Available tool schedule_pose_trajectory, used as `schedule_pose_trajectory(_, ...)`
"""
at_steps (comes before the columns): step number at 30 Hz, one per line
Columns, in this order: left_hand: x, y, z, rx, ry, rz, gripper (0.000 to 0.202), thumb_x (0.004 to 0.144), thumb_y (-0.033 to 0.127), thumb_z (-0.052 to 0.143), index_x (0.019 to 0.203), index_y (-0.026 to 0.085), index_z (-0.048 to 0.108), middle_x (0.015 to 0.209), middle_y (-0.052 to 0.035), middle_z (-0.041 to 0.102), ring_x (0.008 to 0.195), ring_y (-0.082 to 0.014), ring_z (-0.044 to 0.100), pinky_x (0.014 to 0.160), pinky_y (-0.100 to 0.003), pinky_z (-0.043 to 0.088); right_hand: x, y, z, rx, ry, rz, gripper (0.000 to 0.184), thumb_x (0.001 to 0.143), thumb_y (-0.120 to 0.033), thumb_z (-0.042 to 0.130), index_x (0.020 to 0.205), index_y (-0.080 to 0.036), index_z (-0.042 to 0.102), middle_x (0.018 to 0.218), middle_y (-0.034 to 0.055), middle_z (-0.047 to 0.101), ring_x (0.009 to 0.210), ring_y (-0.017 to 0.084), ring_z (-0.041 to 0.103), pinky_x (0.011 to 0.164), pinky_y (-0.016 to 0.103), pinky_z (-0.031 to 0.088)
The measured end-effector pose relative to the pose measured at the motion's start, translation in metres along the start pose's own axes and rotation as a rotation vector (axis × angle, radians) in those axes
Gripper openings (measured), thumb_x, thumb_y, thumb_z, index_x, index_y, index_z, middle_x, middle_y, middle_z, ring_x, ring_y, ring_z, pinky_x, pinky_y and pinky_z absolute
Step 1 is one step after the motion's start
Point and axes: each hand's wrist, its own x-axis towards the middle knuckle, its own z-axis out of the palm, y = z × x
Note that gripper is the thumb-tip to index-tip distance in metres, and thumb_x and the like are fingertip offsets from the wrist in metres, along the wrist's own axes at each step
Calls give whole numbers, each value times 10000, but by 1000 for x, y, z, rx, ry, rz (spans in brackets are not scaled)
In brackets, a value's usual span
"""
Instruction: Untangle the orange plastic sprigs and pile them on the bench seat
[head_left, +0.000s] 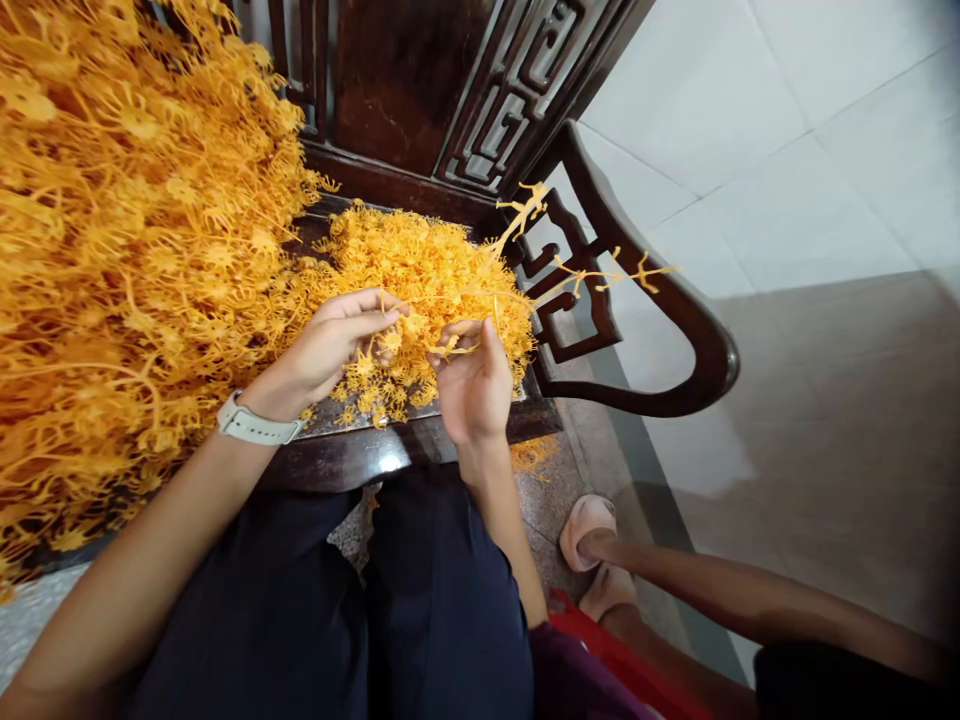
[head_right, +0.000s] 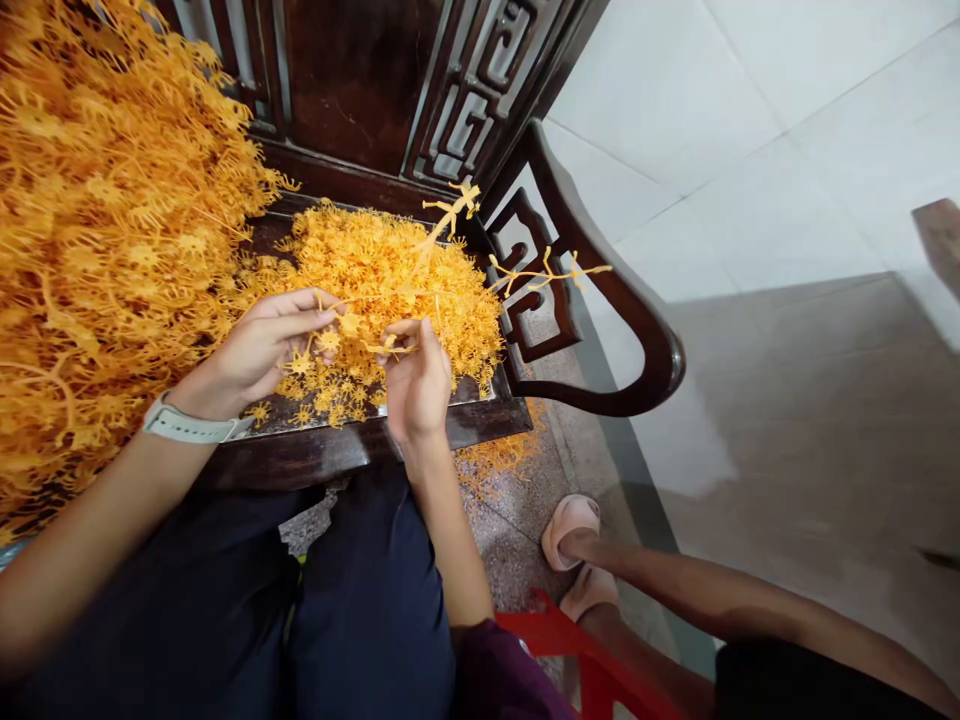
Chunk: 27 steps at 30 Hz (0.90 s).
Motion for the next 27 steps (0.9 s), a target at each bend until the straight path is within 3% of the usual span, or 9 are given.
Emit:
schedule_pose_trajectory(5, 0, 7, -3, -143, 63, -11, 79, 828, 230, 730, 876, 179, 695, 885, -23, 603, 639, -120, 510, 569, -269, 467, -1, -1, 0, -56, -3, 18, 399, 943, -609, 585, 760, -255, 553, 803, 38, 548, 746, 176, 505, 695, 323, 469)
schedule_pose_trajectory(11, -1, 10, -1, -202, 73, 6, 86, 827, 198, 706, 909, 181, 687, 880, -25, 598, 636, -128, 525, 591, -301, 481, 0, 1, -1, -55, -70, 46, 324, 970, -552, 552, 835, -258, 577, 774, 17, 525, 699, 158, 500, 688, 322, 464)
schedule_pose_trajectory(18, 0, 13, -2, -249, 75, 23, 106, 782, 177, 761, 869, 171, 702, 837, -18, 606, 643, -109, 550, 552, -238, 506, 0, 1, -1, 104, -44, 84, 198, 886, -438, 679, 887, -259, 596, 809, 4, 532, 705, 140, 491, 657, 284, 447)
schedule_pose_trajectory(24, 1, 7, -5, -227, 58, 24, 146, 783, 170, 814, 900, 167, 727, 947, -20, 669, 653, -76, 586, 577, -193, 536, -1, -1, 0, 72, -58, 67, 221, 897, -442, 678, 1031, -269, 702, 910, 23, 563, 745, 154, 487, 655, 295, 440)
schedule_pose_trajectory(27, 0, 2, -8, -172, 27, -3, 210, 779, 217, 868, 946, 181, 745, 943, -19, 688, 681, -81, 615, 596, -177, 543, -2, -1, -1, 35, -55, 36, 224, 883, -417, 705, 1064, -286, 684, 912, 16, 560, 751, 155, 499, 668, 297, 451)
